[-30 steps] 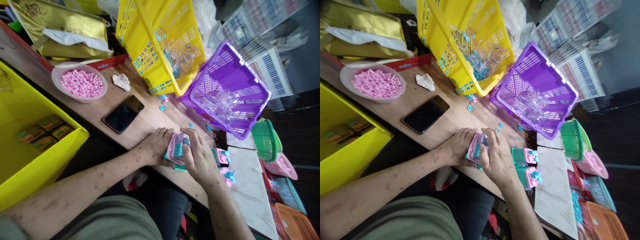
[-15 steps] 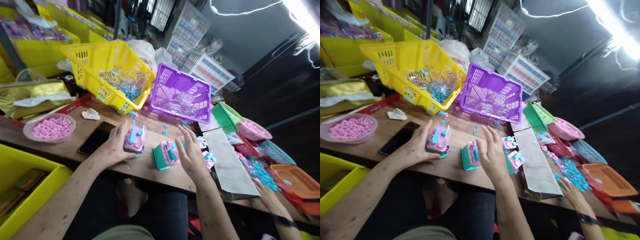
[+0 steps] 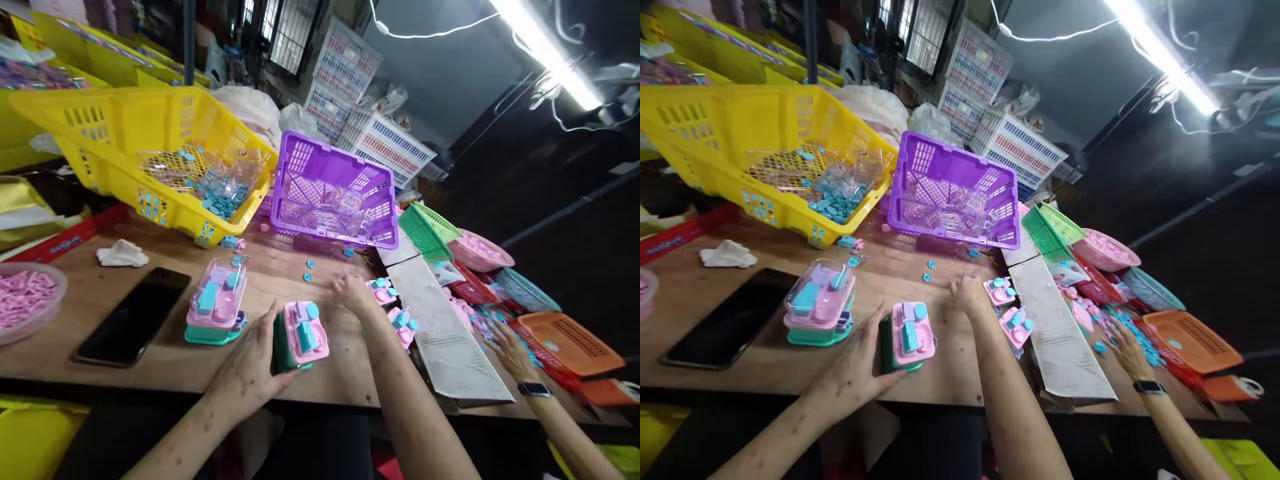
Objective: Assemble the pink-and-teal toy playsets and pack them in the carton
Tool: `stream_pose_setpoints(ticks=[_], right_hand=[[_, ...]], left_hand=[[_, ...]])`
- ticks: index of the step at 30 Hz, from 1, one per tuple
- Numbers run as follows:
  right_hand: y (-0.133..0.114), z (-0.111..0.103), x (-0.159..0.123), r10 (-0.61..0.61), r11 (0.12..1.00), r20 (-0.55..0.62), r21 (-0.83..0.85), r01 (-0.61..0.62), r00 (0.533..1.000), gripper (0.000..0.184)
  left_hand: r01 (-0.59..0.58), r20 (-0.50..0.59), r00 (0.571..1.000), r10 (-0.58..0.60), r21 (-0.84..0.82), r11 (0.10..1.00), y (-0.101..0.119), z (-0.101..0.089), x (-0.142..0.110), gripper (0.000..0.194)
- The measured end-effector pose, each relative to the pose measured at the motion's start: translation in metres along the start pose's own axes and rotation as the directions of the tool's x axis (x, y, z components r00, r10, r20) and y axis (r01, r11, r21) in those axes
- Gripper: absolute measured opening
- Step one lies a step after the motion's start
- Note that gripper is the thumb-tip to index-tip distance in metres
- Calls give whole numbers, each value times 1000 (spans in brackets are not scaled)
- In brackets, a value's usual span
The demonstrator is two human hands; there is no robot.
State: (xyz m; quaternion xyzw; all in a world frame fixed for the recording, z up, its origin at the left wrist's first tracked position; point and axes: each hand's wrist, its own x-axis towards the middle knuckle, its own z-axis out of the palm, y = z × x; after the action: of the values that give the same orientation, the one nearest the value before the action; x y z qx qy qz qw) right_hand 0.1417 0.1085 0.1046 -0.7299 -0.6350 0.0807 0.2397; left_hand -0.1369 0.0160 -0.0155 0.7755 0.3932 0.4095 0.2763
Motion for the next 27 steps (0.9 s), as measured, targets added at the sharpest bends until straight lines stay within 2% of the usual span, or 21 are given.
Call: stream_pose_setpoints(ticks=[3,6,8,10,12,14,16,17,19,20,22,23,24,27], right_hand=[[1,0,8,-31,999,68,11,31,997,42],[5,-6,-13,-30,985,8,168,29,1000,57],[14,-4,-35,126,900,-25,424,-103,992,76],[25,4,-59,260,792,85,551,-263,962,81],[33,12,-81,335,810,194,441,-386,922,73],[34,13,-99,375,888,205,200,-414,904,71],[30,3,-113,320,947,150,-18,-322,935,72],[27,-3,-118,250,966,116,-90,-241,961,70],[24,-16,-124,22,984,125,-177,0,992,60],[23,-21,-126,-110,971,191,-189,147,975,62],[25,-26,-128,-334,905,360,-135,403,871,67],[28,-26,-129,-394,876,413,-102,472,821,64],[31,-26,-129,-410,867,423,-93,489,808,61],[42,-21,-131,-319,915,308,-144,376,896,63]], left_hand=[[13,-38,999,-15,-43,999,-2,-1,-3,136],[10,-77,997,-17,-87,996,-4,7,-8,134],[-34,-105,994,24,-101,994,-9,16,-8,134],[-82,-129,989,69,-100,992,-14,22,-7,138],[-86,-123,990,74,-95,992,-14,21,-5,139],[-57,-87,995,50,-84,995,-9,13,-5,132],[-41,-52,998,37,-74,996,-2,3,-4,126],[-38,-42,998,36,-67,997,1,-2,-4,125],[-40,-25,999,39,-51,998,4,-7,-2,125],[-46,-20,999,45,-43,998,5,-8,-1,125],[-65,-17,998,64,-31,997,5,-8,0,125],[-74,-13,997,73,-29,997,5,-8,0,126],[-79,-8,997,79,-29,996,5,-9,0,128],[-58,17,998,59,-40,998,6,-9,1,131]])
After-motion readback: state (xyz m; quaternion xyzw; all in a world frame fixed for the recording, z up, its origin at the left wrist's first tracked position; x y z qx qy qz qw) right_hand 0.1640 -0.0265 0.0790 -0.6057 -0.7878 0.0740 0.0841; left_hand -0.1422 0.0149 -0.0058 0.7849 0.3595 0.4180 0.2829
